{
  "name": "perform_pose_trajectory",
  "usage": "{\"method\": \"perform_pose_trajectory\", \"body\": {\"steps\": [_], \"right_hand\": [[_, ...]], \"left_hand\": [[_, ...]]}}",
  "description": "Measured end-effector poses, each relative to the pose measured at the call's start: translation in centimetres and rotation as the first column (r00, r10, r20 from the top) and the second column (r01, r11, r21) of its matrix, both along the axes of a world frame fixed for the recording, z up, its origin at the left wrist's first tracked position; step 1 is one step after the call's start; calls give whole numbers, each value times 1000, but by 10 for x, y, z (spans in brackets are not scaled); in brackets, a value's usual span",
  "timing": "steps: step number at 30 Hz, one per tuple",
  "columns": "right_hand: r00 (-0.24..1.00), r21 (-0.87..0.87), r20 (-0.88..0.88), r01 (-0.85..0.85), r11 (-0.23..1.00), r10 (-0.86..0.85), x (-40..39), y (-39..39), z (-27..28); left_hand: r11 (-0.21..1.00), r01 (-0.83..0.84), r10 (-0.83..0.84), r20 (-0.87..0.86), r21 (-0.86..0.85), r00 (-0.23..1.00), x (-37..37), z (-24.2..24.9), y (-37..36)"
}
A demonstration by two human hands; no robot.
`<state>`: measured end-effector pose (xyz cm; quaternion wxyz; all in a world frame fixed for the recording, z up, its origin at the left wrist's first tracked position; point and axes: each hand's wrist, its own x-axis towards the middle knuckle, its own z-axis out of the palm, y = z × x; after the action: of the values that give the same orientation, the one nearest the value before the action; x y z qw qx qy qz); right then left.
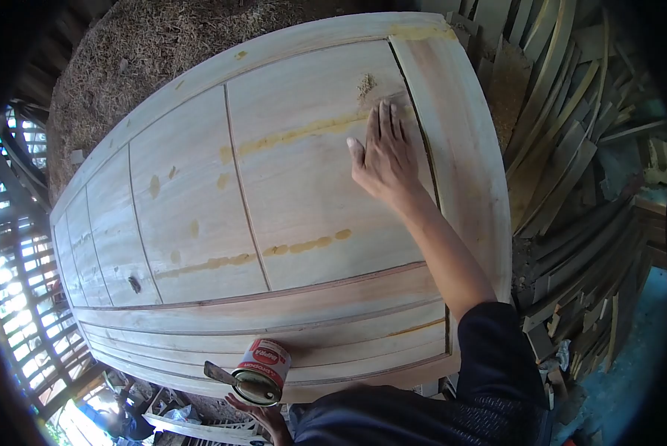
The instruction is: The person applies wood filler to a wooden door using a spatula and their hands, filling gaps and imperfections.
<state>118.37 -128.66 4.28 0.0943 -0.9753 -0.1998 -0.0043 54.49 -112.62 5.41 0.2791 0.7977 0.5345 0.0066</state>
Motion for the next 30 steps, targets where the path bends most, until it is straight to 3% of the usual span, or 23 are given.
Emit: {"method": "perform_pose_trajectory", "body": {"steps": [2, 6, 9, 13, 14, 15, 16, 18, 22, 24, 25, 27, 30], "right_hand": [[985, 41, 170, -50, 998, 42, 25, -2, -11], [974, 67, 185, -148, 987, 134, 22, -14, -6], [986, 57, 80, -153, 987, 148, 22, -22, -1], [956, 45, 241, -184, 982, 168, 32, -29, 8], [969, 69, 117, -226, 972, 217, 19, -37, 14], [963, 95, -11, -266, 959, 268, 8, -42, 18], [963, 93, -9, -267, 959, 269, 1, -43, 18], [995, 86, -47, -86, 993, 90, -6, -45, 15], [996, 17, 81, 26, 1000, -27, 9, 0, -12], [983, 50, 85, 160, 986, -164, 30, 27, -16], [983, 57, 87, 160, 985, -165, 37, 32, -15], [994, 311, -66, -64, 948, 89, 50, 39, -13], [999, 446, 48, -1, 895, -23, 66, 31, -14]], "left_hand": [[1000, -5, 5, -5, -13, 1000, -3, 0, -4], [999, 30, -31, 13, 45, 999, 1, 4, 0], [995, 45, -48, 26, 85, 999, 4, 4, -4], [988, 74, -81, 46, 138, 996, 19, 7, -6], [995, 76, -70, -90, 65, 993, 24, 16, -6], [995, 75, -69, -88, 66, 994, 23, 15, -4], [995, 74, -68, -81, 70, 994, 22, 12, -3], [995, 67, -61, -69, 77, 996, 16, 6, -5], [993, 63, -57, -61, 102, 997, 6, 0, -8], [1000, -24, 22, 179, 5, 984, 8, -1, -10], [1000, -23, 21, 182, 13, 983, 7, 0, -11], [994, -101, 95, 143, 29, 985, 9, 3, -12], [987, -154, 146, 152, 43, 978, 8, 7, -11]]}}
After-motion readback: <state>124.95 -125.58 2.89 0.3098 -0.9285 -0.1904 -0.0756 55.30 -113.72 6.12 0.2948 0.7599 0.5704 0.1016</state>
